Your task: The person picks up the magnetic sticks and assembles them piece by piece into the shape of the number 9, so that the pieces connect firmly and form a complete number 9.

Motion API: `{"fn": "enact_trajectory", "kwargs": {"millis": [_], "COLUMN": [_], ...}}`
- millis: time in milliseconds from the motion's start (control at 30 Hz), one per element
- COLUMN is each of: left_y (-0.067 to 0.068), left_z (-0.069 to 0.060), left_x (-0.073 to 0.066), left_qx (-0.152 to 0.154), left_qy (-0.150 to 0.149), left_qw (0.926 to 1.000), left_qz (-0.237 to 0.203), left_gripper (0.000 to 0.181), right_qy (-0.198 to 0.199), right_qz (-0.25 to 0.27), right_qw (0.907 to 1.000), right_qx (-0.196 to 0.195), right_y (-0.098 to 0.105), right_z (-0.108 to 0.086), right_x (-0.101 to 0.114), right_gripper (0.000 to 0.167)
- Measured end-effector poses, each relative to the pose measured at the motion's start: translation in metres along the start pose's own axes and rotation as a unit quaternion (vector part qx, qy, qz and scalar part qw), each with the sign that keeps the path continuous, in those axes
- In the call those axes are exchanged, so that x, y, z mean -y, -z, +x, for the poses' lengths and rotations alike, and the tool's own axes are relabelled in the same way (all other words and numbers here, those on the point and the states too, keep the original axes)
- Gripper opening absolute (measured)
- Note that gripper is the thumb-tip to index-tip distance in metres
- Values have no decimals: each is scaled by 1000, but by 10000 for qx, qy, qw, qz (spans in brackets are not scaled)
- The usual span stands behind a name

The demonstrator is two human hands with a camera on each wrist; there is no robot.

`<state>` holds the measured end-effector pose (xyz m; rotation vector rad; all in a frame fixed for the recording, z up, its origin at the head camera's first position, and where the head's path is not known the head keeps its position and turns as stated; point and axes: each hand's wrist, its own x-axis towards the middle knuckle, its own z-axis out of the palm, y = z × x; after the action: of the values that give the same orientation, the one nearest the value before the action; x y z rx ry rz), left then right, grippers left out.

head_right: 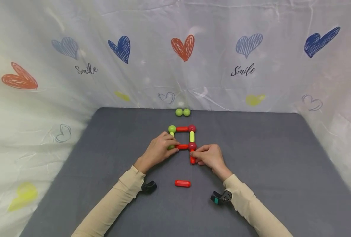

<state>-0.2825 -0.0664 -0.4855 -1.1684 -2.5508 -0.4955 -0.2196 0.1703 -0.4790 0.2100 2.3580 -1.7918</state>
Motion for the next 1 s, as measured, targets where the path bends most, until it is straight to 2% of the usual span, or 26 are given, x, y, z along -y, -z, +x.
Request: {"fn": "enact_trajectory", "kwargs": {"millis": [300,467,767,1000], "left_y": [0,0,0,0], "left_z": [-1,-1,1,-1], "left_x": [0,0,1,0], "left_qx": [-156,-140,-246,-192], "left_qy": [-81,-98,-16,-101], "left_qw": [9998,9998,9997,9997], "left_qz": [47,73,21,-87], "left_gripper": [18,18,18,18], "right_qy": [-11,-32,44,-46], "right_qz": [78,171,-77,-34], "right_qw": [10000,9998,9999,10000], "right_qx": [5,44,88,37], "right_y": [-1,0,3,1], "right_z": [1,0,3,1], "right_x": [-2,-2,3,0], "right_gripper": [25,25,25,28]}}
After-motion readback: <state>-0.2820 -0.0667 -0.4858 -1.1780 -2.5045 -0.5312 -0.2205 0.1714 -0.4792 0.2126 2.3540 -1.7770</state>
